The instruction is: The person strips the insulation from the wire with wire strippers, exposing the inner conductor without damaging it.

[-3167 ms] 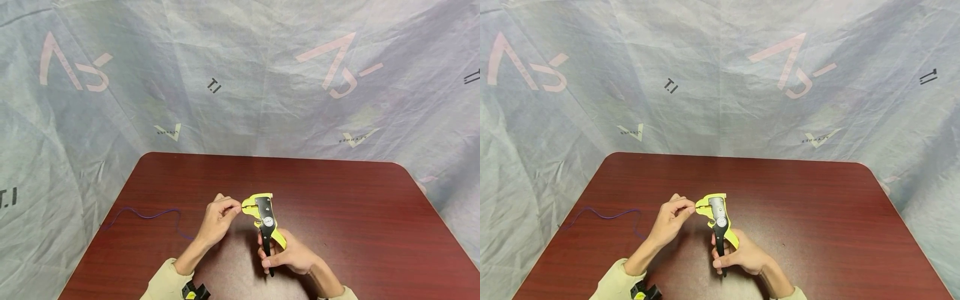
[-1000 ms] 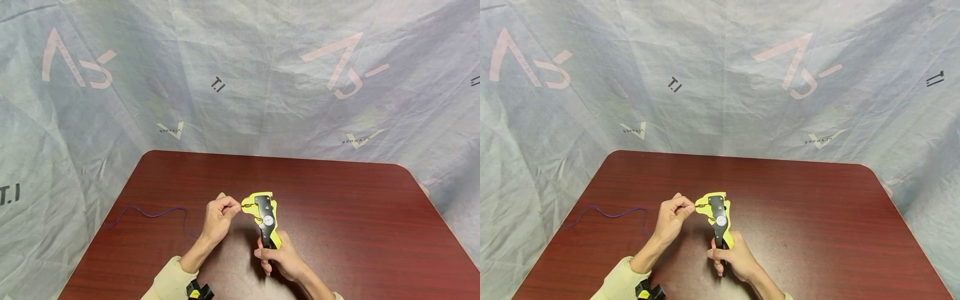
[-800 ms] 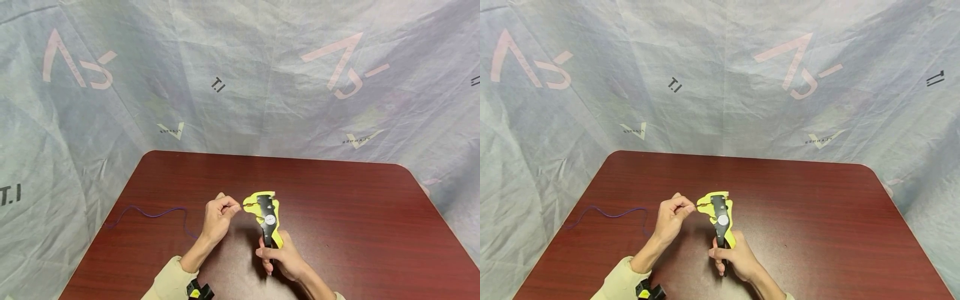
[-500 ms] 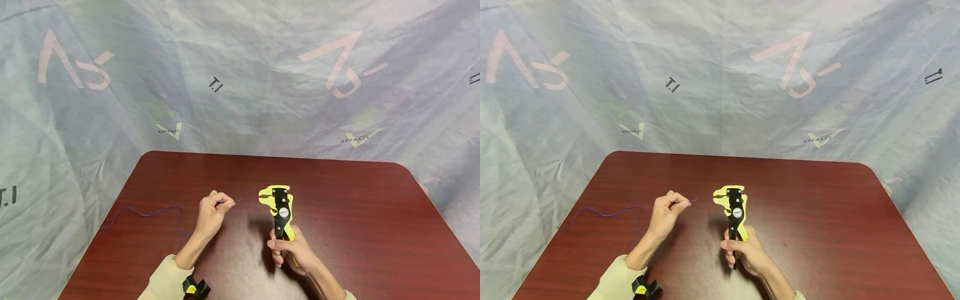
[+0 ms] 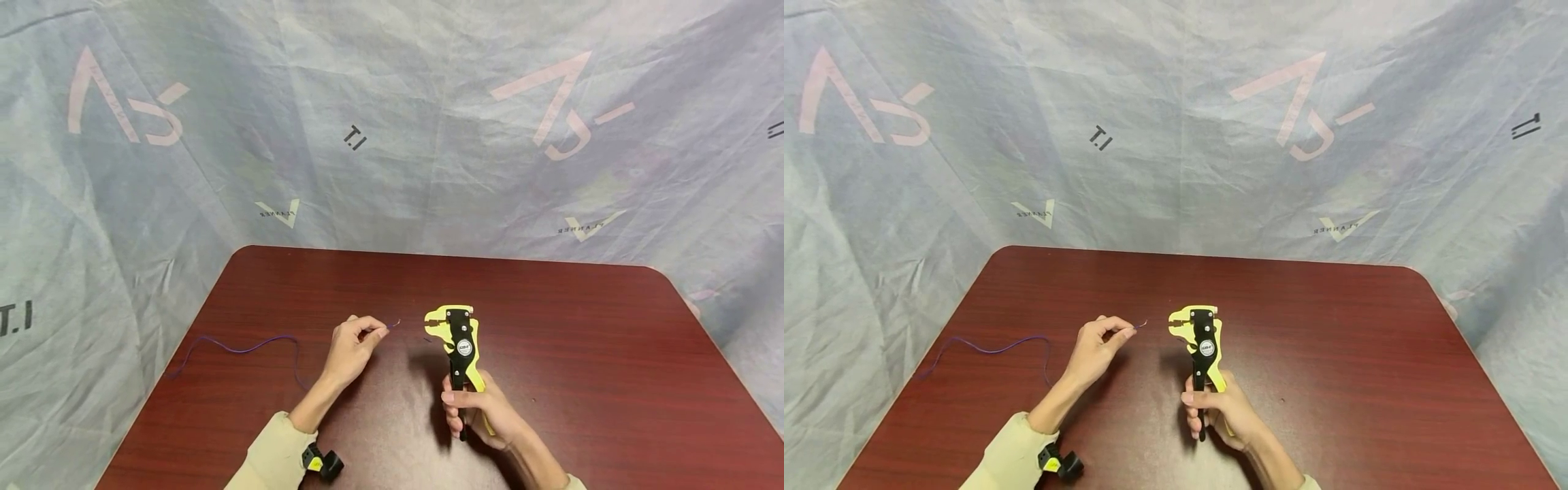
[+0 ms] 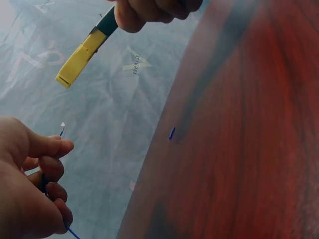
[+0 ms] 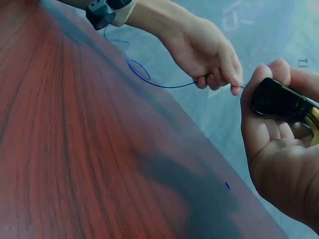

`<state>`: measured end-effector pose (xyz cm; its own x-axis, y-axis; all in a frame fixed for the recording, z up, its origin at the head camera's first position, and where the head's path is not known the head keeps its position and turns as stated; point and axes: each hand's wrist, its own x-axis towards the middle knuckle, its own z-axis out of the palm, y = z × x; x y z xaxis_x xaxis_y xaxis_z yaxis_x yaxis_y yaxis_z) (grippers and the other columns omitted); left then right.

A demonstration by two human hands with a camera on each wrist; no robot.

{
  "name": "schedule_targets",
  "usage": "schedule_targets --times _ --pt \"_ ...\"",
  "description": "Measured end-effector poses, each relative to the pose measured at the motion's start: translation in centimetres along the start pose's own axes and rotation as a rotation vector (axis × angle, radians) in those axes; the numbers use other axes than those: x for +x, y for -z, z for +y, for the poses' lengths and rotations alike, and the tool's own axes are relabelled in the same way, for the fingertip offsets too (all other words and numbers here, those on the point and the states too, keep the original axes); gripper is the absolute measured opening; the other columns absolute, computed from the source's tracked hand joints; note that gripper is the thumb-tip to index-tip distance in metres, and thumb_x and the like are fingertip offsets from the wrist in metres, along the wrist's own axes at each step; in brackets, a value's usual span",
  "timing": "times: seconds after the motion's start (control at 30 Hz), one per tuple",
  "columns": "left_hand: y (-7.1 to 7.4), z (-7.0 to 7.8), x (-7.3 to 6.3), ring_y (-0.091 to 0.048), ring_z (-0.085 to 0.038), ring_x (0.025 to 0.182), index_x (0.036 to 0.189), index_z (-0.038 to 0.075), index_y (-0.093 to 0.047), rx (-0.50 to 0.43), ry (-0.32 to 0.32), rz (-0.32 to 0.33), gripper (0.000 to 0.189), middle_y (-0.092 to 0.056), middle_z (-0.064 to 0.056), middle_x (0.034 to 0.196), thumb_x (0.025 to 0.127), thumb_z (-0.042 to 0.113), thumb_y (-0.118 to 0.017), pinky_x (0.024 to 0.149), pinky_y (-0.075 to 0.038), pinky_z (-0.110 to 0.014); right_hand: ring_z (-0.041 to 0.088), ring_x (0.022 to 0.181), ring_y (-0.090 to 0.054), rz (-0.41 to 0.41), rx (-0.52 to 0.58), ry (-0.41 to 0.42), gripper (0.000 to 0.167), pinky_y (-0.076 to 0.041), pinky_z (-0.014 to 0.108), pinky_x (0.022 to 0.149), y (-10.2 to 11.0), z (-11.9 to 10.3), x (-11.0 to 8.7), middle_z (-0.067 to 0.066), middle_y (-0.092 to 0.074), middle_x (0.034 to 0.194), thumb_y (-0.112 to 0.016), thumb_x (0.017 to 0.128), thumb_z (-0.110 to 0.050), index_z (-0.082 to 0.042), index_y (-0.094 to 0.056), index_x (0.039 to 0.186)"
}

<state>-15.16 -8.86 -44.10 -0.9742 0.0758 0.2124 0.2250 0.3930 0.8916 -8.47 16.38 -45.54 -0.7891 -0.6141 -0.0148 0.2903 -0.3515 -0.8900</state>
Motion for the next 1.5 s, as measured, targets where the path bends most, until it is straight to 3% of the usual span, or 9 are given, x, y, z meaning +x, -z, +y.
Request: schedule_targets --times 0.27,0.57,0.83,1.07,1.27,1.5 --pt "-0.2 -0.5 0.1 -0.043 -0.006 0.069 0.09 0.003 -0.074 0.068 -0.008 -0.049 0.008 -0.06 -0.002 0.07 0.09 0.009 -0.07 0.065 -0.037 -0.02 0.02 0.081 -0.077 -0.04 0.04 -0.006 0.024 -0.062 0.041 0.072 1.2 -0.4 -0.7 0.006 -0.077 0.092 -0.045 0.096 0.008 -0.003 -0.062 0.109" --pt "-0.8 -1.4 -0.1 -0.047 -0.012 0.071 0.086 0.004 -0.073 0.152 -0.038 -0.086 0.005 -0.062 0.0 0.069 0.089 0.007 -0.07 0.065 -0.037 -0.02 0.023 0.085 -0.077 0.041 -0.064 -0.042 0.019 -0.062 0.042 0.072 2.8 -0.6 -1.7 0.008 -0.078 0.095 -0.05 0.097 0.006 0.0 -0.061 0.113" --pt "-1.3 -2.3 -0.1 -0.05 -0.015 0.078 0.087 0.005 -0.075 0.217 -0.092 -0.102 0.004 -0.072 -0.003 0.08 0.088 0.007 -0.072 0.071 -0.038 -0.024 0.023 0.078 -0.077 0.162 -0.192 -0.088 0.008 -0.061 0.035 0.063 4.1 -0.9 -2.5 0.008 -0.078 0.087 -0.058 0.096 0.0 -0.001 -0.058 0.104" --pt "-1.7 -3.0 -0.2 -0.057 -0.019 0.092 0.088 0.006 -0.077 0.268 -0.144 -0.101 0.005 -0.073 -0.004 0.087 0.087 0.01 -0.074 0.091 -0.038 -0.045 0.017 0.064 -0.073 0.265 -0.318 -0.19 0.016 -0.061 0.039 0.061 5.0 -0.8 -2.6 0.005 -0.07 0.078 -0.066 0.093 -0.005 -0.002 -0.051 0.097" --pt "-1.8 -3.4 -0.1 -0.056 -0.019 0.094 0.085 0.007 -0.077 0.27 -0.118 -0.114 0.006 -0.072 -0.002 0.088 0.086 0.012 -0.075 0.085 -0.031 -0.036 0.017 0.06 -0.072 0.295 -0.362 -0.279 0.026 -0.061 0.038 0.059 5.8 -0.9 -2.8 0.005 -0.067 0.072 -0.069 0.093 -0.013 0.002 -0.049 0.099" --pt "-1.9 -3.8 0.0 -0.055 -0.018 0.094 0.082 0.01 -0.077 0.281 -0.101 -0.124 0.005 -0.072 -0.002 0.089 0.086 0.013 -0.075 0.083 -0.029 -0.035 0.016 0.06 -0.072 0.272 -0.36 -0.321 0.026 -0.061 0.035 0.058 6.5 -0.8 -2.8 0.007 -0.068 0.07 -0.067 0.095 -0.017 0.0 -0.049 0.098"
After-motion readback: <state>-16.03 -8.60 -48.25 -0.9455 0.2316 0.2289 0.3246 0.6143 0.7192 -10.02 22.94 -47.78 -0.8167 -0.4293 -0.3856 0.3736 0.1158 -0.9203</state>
